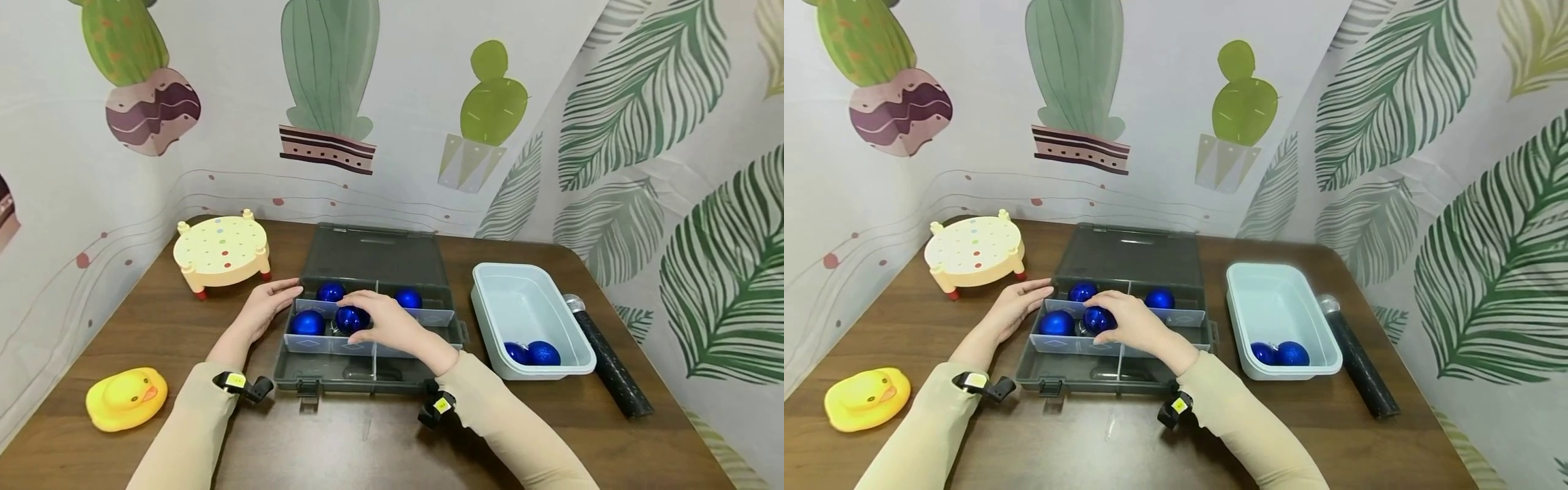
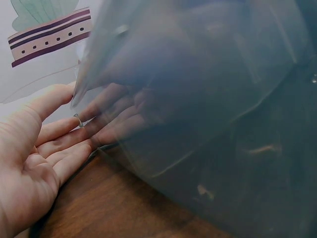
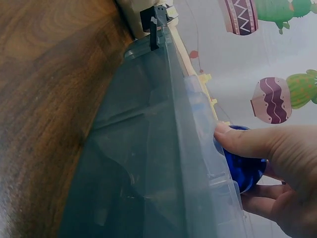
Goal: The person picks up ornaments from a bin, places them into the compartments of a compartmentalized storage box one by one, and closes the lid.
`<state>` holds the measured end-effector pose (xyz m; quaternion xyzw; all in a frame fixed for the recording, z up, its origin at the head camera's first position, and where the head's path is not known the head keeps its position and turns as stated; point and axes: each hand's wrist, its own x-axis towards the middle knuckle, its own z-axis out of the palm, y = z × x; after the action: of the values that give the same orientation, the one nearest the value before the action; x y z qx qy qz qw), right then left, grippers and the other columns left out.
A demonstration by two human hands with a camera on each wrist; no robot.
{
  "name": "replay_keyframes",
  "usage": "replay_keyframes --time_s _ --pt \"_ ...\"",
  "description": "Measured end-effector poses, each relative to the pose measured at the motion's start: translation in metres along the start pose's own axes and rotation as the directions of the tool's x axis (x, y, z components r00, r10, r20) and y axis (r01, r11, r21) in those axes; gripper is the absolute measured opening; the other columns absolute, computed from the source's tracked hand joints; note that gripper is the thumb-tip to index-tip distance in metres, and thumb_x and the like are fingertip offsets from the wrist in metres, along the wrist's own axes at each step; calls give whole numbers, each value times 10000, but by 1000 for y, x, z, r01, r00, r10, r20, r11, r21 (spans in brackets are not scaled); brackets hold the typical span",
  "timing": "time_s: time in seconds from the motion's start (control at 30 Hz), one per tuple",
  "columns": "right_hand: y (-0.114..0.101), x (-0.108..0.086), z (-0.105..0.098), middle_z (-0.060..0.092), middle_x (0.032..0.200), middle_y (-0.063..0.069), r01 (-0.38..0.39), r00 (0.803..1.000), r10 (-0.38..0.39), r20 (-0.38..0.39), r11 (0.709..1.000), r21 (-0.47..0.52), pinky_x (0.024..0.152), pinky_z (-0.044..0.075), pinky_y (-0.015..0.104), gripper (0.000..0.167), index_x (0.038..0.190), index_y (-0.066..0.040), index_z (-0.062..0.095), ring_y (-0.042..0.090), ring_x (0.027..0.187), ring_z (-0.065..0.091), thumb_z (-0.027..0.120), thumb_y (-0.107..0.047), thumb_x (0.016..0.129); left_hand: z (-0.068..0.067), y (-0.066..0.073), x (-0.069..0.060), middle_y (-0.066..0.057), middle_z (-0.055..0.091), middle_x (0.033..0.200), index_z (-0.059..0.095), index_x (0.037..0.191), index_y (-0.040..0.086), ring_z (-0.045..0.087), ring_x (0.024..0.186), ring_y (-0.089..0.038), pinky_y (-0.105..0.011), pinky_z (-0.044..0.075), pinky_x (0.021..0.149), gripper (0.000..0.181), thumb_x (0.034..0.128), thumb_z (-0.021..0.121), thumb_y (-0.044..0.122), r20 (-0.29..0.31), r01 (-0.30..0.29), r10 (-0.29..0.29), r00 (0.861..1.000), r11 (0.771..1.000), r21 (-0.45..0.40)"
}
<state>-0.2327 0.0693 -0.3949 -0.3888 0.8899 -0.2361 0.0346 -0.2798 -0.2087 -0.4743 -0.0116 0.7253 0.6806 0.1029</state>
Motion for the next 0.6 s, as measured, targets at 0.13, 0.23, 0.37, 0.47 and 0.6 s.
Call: replay_keyframes --time_s 0.13,0.23,0.37,0.47,0.6 --pt "1 1 0 560 1395 109 16 1000 -15 19 1000 -21 1066 475 417 589 1338 -109 592 265 1299 521 795 -274 810 0 1 -1 -191 379 1535 384 1472 -29 541 1144 0 -158 449 1013 662 965 626 322 1 -3 3 1000 1000 7" --pt "0 2 0 553 1411 103 6 999 -3 54 999 -48 1093 447 439 556 1336 -123 597 274 1322 499 779 -279 834 0 1 -1 -185 379 1537 382 1475 -23 533 1185 -39 -168 442 1024 663 966 623 327 1 0 0 1000 1000 12" --pt "-4 2 -2 524 1450 82 -10 993 21 113 996 -89 1135 387 487 529 1344 -137 592 284 1371 443 754 -292 864 0 1 -1 -182 378 1540 380 1477 -19 514 1256 -114 -197 425 1049 670 964 624 336 2 5 -5 1000 1000 19" --pt "-5 2 -3 507 1467 79 -1 990 15 139 995 -104 1150 366 489 543 1357 -137 583 284 1387 420 755 -291 865 0 1 -1 -184 378 1540 380 1478 -18 496 1294 -156 -211 417 1060 677 961 625 346 2 5 -5 1000 1000 26" --pt "-5 1 -4 499 1473 85 22 988 -7 151 995 -94 1156 362 471 560 1373 -132 568 285 1386 420 753 -284 866 0 1 -1 -188 377 1539 376 1479 -21 521 1254 -108 -189 425 1044 682 962 623 348 3 4 -4 1000 1000 23"
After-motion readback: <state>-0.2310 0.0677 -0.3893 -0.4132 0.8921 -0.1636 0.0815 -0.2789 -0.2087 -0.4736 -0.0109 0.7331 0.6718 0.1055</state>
